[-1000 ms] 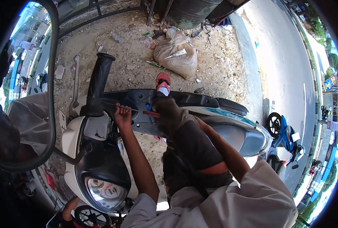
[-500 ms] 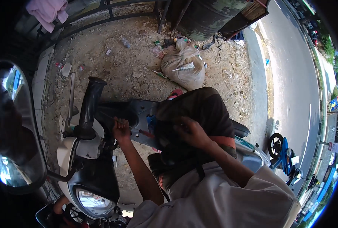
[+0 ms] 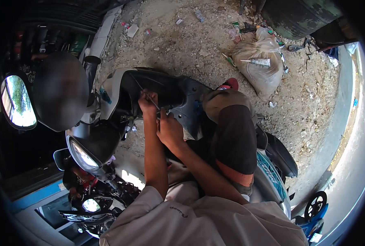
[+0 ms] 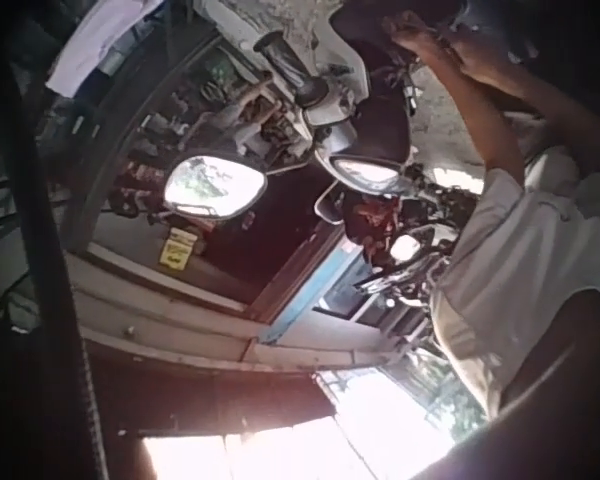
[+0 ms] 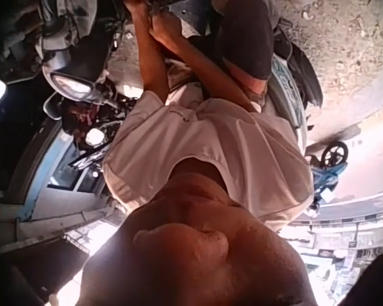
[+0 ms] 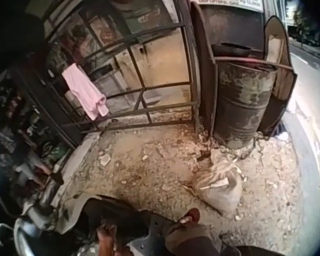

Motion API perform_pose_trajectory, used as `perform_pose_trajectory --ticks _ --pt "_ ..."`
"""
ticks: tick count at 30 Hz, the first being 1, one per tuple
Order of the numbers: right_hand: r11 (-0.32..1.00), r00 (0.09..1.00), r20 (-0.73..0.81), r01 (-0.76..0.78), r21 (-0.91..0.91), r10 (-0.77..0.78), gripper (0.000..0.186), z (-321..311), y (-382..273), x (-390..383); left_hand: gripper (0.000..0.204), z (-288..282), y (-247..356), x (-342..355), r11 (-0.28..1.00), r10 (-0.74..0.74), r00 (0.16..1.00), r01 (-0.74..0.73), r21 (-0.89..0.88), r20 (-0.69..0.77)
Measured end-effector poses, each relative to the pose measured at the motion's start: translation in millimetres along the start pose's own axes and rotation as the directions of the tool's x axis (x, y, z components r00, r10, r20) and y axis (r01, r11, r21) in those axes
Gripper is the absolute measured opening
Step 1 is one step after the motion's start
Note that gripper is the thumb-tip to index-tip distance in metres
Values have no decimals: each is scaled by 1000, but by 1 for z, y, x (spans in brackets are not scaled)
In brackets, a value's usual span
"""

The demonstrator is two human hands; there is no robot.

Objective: The person adjusts internal parts of a scooter using a long metal rod, fits the front inner cover onto the frame by hand, and fastens screws on the cover using a screwdriver.

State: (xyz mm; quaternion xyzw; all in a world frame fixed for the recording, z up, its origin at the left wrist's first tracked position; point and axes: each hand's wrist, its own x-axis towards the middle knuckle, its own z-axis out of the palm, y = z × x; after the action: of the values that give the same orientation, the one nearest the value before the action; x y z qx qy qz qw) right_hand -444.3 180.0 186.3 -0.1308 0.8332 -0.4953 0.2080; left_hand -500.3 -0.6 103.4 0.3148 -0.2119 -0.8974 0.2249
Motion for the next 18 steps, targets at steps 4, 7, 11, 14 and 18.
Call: perform_pose_trajectory --ticks 4,7,11,14,18 --pt "997 994 -87 71 41 -68 39 1 7 5 17 7 -6 -7 999 -52 998 51 16 20" --pt "992 990 -84 106 -76 -112 38 6 3 1 14 2 0 -11 996 -87 996 87 6 16" --pt "954 970 -131 169 -248 -206 50 21 12 9 15 -5 3 -10 987 -161 986 162 -15 44" --pt "899 954 -93 233 -370 -285 52 7 28 18 14 3 -8 -15 984 -174 974 179 -18 147" --pt "722 853 -3 441 -534 -523 60 3 51 35 13 -3 -9 -11 963 -220 916 260 -78 336"
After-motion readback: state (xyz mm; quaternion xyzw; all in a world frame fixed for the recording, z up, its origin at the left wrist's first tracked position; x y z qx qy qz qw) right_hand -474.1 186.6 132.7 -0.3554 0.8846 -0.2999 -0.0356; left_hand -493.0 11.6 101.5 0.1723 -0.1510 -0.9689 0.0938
